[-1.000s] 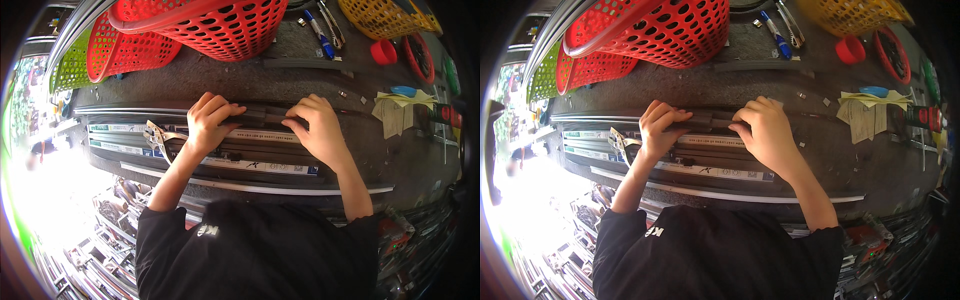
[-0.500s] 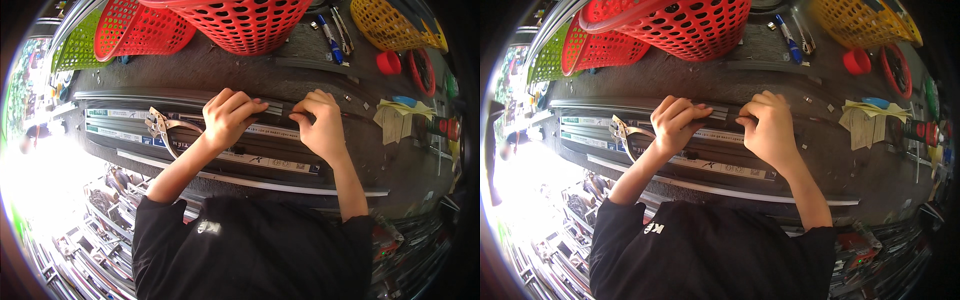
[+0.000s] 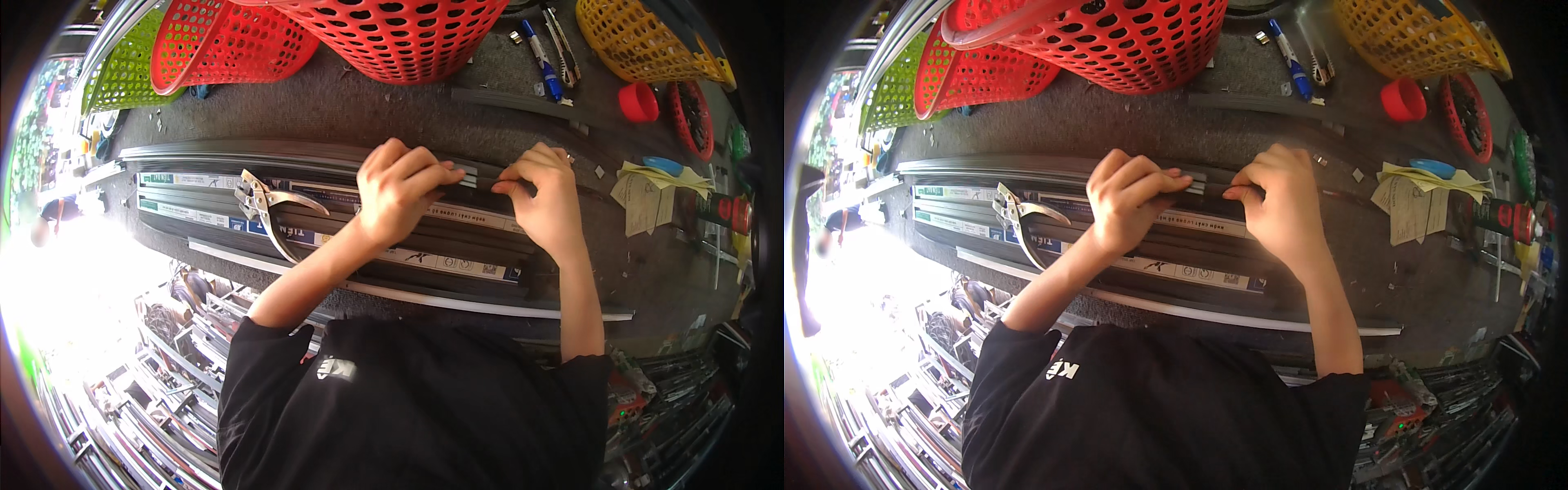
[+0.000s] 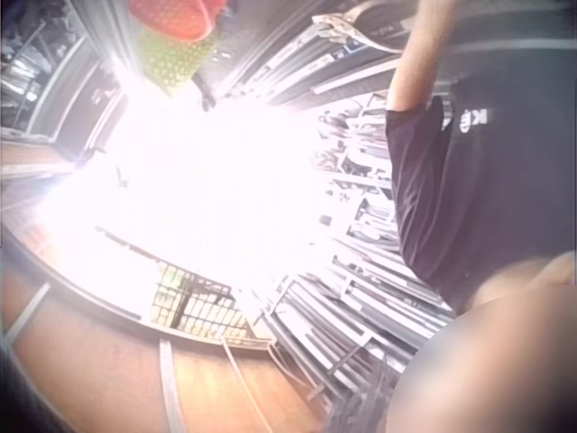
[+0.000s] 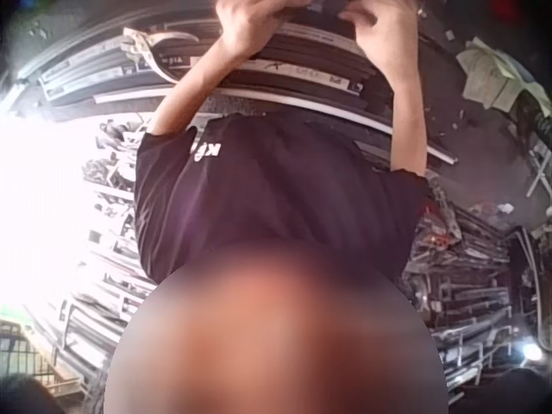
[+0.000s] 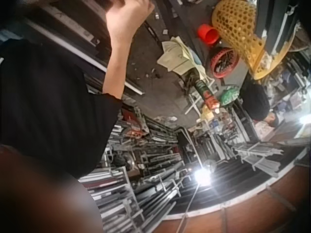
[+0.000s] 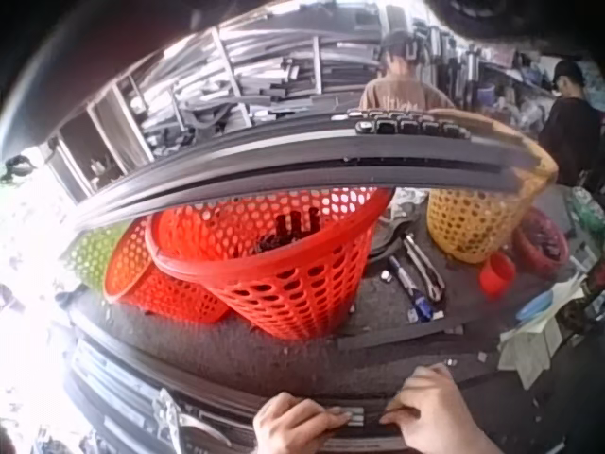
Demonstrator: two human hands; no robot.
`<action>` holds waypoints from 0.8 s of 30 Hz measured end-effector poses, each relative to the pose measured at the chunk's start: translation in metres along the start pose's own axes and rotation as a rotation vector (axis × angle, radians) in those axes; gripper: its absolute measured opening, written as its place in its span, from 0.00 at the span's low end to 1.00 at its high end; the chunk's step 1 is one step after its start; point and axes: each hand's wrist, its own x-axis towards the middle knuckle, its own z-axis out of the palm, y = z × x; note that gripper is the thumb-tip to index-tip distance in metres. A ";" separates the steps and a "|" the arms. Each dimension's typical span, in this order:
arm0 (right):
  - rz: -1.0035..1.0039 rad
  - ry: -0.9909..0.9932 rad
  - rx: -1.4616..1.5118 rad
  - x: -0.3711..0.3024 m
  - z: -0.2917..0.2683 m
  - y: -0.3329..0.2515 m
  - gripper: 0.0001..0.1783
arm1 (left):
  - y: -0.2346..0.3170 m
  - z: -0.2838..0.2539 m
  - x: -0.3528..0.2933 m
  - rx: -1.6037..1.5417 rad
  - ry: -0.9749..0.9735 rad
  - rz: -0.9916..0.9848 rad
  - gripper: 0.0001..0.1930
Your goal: The person assembles window frame components on a workbench. They align and insert small plastic pieces into metal profiles, use pliers to secure parts, and repeatedly reposition the profiles to fit components. The person handles multiple profiles and small parts throughout the clip.
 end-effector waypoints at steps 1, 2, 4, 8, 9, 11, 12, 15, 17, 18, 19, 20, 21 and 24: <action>-0.015 -0.003 -0.004 0.001 -0.001 0.001 0.08 | 0.003 0.002 0.002 -0.009 0.011 -0.004 0.15; -0.040 -0.018 -0.004 0.001 -0.003 0.000 0.10 | 0.004 0.001 0.005 -0.005 -0.031 -0.003 0.17; -0.034 -0.026 0.003 0.000 -0.006 -0.006 0.16 | 0.003 -0.002 0.013 -0.053 -0.112 -0.077 0.17; -0.073 -0.027 -0.022 -0.001 0.008 -0.030 0.36 | 0.004 -0.015 0.024 -0.086 -0.210 -0.131 0.17; -0.109 -0.029 0.001 0.005 0.020 -0.034 0.34 | 0.002 -0.021 0.025 -0.076 -0.216 -0.126 0.16; 0.015 -0.054 0.093 0.016 0.038 -0.036 0.29 | -0.008 -0.040 0.020 0.007 -0.183 -0.167 0.14; 0.198 -0.153 0.148 0.022 0.045 -0.034 0.23 | -0.023 -0.057 0.014 0.097 -0.119 -0.171 0.13; 0.200 -0.231 0.147 0.033 0.048 -0.030 0.22 | -0.105 -0.132 -0.017 0.263 0.192 -0.471 0.08; 0.133 -0.266 0.104 0.044 0.053 -0.036 0.22 | -0.179 -0.192 -0.048 0.795 0.246 -0.791 0.14; 0.118 -0.286 0.073 0.048 0.056 -0.039 0.22 | -0.212 -0.211 -0.068 0.995 0.077 -0.943 0.24; 0.113 -0.305 0.041 0.053 0.061 -0.043 0.23 | -0.245 -0.223 -0.085 0.984 -0.043 -1.159 0.32; 0.116 -0.321 0.002 0.059 0.071 -0.049 0.24 | -0.273 -0.230 -0.102 0.950 -0.118 -1.257 0.34; 0.119 -0.326 -0.036 0.064 0.081 -0.052 0.25 | -0.295 -0.231 -0.116 0.949 -0.122 -1.268 0.35; -0.043 -0.072 -0.160 0.064 0.114 -0.058 0.28 | -0.329 -0.226 -0.142 0.930 -0.128 -1.288 0.34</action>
